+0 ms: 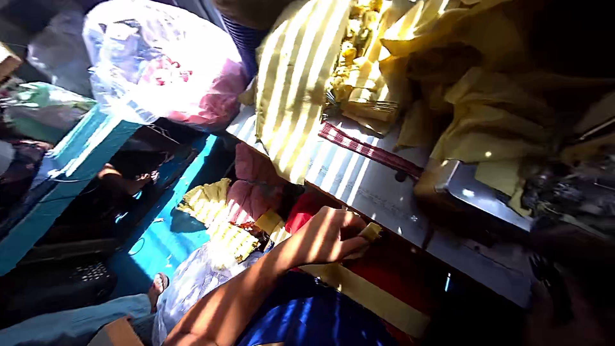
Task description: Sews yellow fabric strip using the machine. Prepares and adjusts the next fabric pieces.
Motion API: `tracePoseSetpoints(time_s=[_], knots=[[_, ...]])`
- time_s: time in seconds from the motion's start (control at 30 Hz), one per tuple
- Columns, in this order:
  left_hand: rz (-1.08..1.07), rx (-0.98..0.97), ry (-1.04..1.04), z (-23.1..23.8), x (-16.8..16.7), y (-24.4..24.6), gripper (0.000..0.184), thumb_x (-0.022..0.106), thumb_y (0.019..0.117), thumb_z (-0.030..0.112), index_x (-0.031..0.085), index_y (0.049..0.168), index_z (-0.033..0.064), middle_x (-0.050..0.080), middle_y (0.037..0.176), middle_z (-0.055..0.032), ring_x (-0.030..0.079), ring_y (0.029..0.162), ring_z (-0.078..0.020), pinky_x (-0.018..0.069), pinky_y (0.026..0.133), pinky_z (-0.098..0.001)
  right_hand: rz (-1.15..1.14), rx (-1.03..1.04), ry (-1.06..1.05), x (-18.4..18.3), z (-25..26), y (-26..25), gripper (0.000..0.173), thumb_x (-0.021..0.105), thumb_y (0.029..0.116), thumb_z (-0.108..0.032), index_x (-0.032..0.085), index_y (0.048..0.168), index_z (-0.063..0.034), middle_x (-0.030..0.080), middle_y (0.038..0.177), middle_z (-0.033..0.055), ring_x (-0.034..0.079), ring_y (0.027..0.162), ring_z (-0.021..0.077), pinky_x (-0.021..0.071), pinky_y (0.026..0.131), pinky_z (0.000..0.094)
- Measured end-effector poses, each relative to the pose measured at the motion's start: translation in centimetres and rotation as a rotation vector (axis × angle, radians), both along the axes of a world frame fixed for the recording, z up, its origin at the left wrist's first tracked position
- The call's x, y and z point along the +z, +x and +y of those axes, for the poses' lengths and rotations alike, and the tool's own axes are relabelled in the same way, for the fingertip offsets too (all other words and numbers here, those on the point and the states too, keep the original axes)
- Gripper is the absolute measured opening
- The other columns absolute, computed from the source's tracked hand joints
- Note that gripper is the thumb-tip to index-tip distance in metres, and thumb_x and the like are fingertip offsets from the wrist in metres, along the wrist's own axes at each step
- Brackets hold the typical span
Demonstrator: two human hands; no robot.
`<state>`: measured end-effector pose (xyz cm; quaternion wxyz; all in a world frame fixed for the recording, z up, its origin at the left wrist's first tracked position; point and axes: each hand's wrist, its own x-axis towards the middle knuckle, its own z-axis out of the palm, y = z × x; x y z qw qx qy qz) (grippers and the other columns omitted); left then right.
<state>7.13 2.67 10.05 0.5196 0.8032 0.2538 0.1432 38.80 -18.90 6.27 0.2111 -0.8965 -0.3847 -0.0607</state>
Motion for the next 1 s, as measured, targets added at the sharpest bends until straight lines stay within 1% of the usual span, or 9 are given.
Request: tracePoseSetpoints(time_s=[0.1, 0.2, 0.27, 0.3, 0.37, 0.5, 0.57, 0.73, 1.0], knots=[[-0.202, -0.158, -0.009, -3.6, -0.3, 4.2, 0.014, 0.068, 0.0953, 0.012, 0.074, 0.096, -0.0003, 0.072, 0.085, -0.0092, 0.069, 0.078, -0.0147, 0.0582, 0.075, -0.0331, -0.001, 0.076, 0.097, 0.5, -0.6, -0.3, 0.053, 0.063, 0.1009, -0.028, 0.058, 0.14, 0.0062, 0.054, 0.14, 0.0351, 0.051, 0.133, 0.0482, 0.0383, 0.114, 0.0538], [-0.498, -0.328, -0.067, -7.3, 1.1, 7.7, 0.013, 0.065, 0.0898, -0.001, 0.074, 0.098, -0.0048, 0.073, 0.093, -0.0143, 0.071, 0.089, -0.0197, 0.0578, 0.082, -0.0335, 0.449, 0.591, 0.312, 3.4, -1.3, -3.3, 0.053, 0.05, 0.1057, -0.048, 0.05, 0.15, -0.0189, 0.059, 0.142, -0.0031, 0.057, 0.125, 0.0066, 0.0485, 0.101, 0.0231], [-0.604, -0.425, -0.127, -8.1, 1.5, 8.9, 0.017, 0.063, 0.0896, -0.004, 0.073, 0.103, -0.006, 0.073, 0.101, -0.0172, 0.071, 0.099, -0.0233, 0.0566, 0.09, -0.0363, 0.813, 0.771, 0.24, 5.1, -1.3, -6.1, 0.043, 0.06, 0.1009, -0.045, 0.063, 0.133, -0.0177, 0.071, 0.123, -0.0053, 0.065, 0.113, 0.0018, 0.0531, 0.098, 0.0217], [-0.604, -0.443, -0.13, -7.8, 1.6, 9.1, 0.018, 0.064, 0.0919, -0.002, 0.073, 0.106, -0.0059, 0.073, 0.104, -0.0174, 0.07, 0.1, -0.023, 0.0567, 0.091, -0.0358, 0.808, 0.757, 0.192, 5.4, -1.5, -6.8, 0.033, 0.062, 0.0982, -0.031, 0.071, 0.111, -0.0007, 0.075, 0.102, 0.008, 0.069, 0.097, 0.0072, 0.0549, 0.089, 0.0231], [-0.539, -0.398, -0.072, -6.4, 1.7, 8.5, 0.022, 0.069, 0.0959, 0.011, 0.072, 0.114, -0.0018, 0.073, 0.108, -0.013, 0.071, 0.098, -0.0171, 0.059, 0.087, -0.0314, 0.624, 0.677, -0.064, 3.8, -3.0, -6.0, 0.028, 0.054, 0.0938, -0.016, 0.074, 0.097, 0.0026, 0.075, 0.09, 0.013, 0.071, 0.084, 0.0155, 0.0576, 0.08, 0.0315], [-0.31, -0.214, 0.07, -1.2, 1.9, 6.3, 0.026, 0.061, 0.1036, 0.027, 0.075, 0.112, 0.0071, 0.075, 0.101, -0.0023, 0.071, 0.089, -0.0068, 0.0607, 0.08, -0.0264, 0.733, 0.345, -0.635, 0.8, -6.9, -2.8, 0.038, 0.071, 0.0939, -0.007, 0.068, 0.131, -0.0012, 0.066, 0.129, 0.0257, 0.062, 0.121, 0.0461, 0.0453, 0.105, 0.0655], [-0.276, -0.112, 0.178, 1.3, 2.6, 6.8, 0.022, 0.062, 0.1032, 0.025, 0.076, 0.109, 0.0092, 0.075, 0.1, 0.0002, 0.071, 0.089, -0.0058, 0.0619, 0.078, -0.0261, 0.724, 0.356, -0.459, 0.5, -7.1, -2.8, 0.046, 0.077, 0.0916, -0.017, 0.067, 0.133, -0.0003, 0.065, 0.132, 0.0232, 0.063, 0.122, 0.0414, 0.0488, 0.105, 0.0616], [-0.395, -0.1, 0.467, 5.1, 4.0, 13.5, 0.016, 0.067, 0.0959, 0.016, 0.076, 0.106, 0.0061, 0.071, 0.111, -0.0034, 0.066, 0.109, -0.0117, 0.0573, 0.094, -0.0316, 0.412, 0.391, 0.29, 3.1, 1.0, -4.5, 0.031, 0.056, 0.105, -0.028, 0.072, 0.125, -0.0102, 0.073, 0.101, 0.0015, 0.069, 0.088, 0.0035, 0.0588, 0.078, 0.0211], [-0.24, -0.223, 0.791, 5.9, 1.1, 18.2, 0.025, 0.064, 0.1005, 0.025, 0.076, 0.119, 0.0136, 0.07, 0.121, -0.0018, 0.062, 0.12, -0.0171, 0.0496, 0.105, -0.0401, 0.092, 0.194, 0.479, 2.0, 9.3, -3.2, 0.028, 0.062, 0.1026, -0.028, 0.076, 0.122, -0.0143, 0.068, 0.084, 0.0041, 0.063, 0.07, 0.0097, 0.0532, 0.061, 0.0255]])
